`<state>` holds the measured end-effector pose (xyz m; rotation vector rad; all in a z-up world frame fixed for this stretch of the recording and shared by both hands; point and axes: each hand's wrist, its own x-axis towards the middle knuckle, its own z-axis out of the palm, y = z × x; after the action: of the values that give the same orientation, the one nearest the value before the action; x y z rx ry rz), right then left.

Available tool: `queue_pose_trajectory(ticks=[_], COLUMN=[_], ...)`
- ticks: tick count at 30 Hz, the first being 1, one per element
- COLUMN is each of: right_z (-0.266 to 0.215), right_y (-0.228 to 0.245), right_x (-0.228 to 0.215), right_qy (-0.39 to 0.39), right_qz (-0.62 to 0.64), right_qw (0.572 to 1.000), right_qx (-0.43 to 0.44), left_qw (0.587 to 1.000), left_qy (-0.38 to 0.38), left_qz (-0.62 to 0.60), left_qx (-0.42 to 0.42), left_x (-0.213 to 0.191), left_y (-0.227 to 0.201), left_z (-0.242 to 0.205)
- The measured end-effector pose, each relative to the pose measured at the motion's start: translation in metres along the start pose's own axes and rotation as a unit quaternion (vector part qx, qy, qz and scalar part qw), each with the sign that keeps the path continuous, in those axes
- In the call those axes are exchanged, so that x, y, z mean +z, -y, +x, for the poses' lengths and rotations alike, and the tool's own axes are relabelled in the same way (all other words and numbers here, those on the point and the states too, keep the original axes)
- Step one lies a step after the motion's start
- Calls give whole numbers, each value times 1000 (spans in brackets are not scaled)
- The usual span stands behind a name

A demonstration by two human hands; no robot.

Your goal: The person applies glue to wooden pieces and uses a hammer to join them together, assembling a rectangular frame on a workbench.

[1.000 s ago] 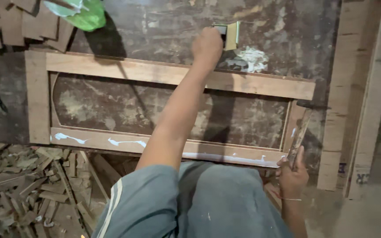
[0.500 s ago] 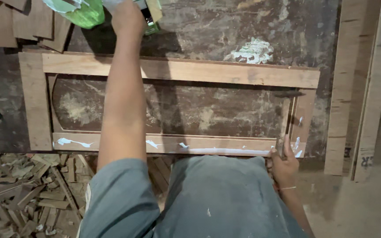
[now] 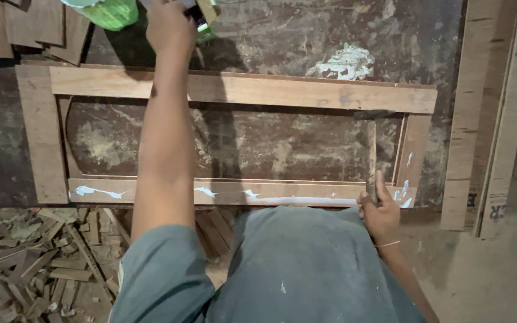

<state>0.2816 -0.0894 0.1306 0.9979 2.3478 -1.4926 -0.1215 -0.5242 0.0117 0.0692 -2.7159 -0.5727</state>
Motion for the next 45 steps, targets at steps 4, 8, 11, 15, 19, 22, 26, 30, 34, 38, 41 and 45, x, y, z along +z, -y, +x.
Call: queue_pose_trajectory(ticks=[4, 8, 11, 15, 19, 22, 26, 30, 34, 38, 41, 45], right_z=[-4, 2, -3, -6, -12, -14, -9, -8, -4, 6, 15, 20], right_y=[-7, -5, -6, -10, -12, -8, 9, 25, 29, 27, 35, 54], right_x=[3, 6, 7, 9, 11, 13, 17, 14, 21, 41, 58, 71], right_qy=[17, 19, 20, 17, 20, 25, 22, 8, 39, 56, 60, 43], right_qz=[32, 45, 58, 39, 45, -10, -85, -161, -148, -159, -225, -236], right_qw=[999, 998, 998, 999, 999, 995, 971, 958, 964, 953, 951, 924], right_qx=[2, 26, 20, 33, -4, -94, -222, -237, -219, -250, -202, -298], left_qw=[988, 989, 992, 978, 965, 917, 868, 776, 871, 909, 919, 931], left_qy=[123, 108, 32, -25, -92, -24, 123, 113, 108, 90, 86, 66], left_qz=[-24, -74, -122, -205, -244, -398, -473, -601, -476, -390, -349, -325], left_qx=[-94, -69, -16, 5, 39, -3, -84, -155, -52, 121, 160, 153], left_x=[-8, -9, -2, 0, -16, -20, -12, -11, -19, -10, 3, 10], left_y=[1, 4, 5, 10, 0, -37, -95, -117, -124, -135, -134, -131], left_z=[-4, -5, -15, -19, -30, -59, -120, -143, -149, -153, -146, -152])
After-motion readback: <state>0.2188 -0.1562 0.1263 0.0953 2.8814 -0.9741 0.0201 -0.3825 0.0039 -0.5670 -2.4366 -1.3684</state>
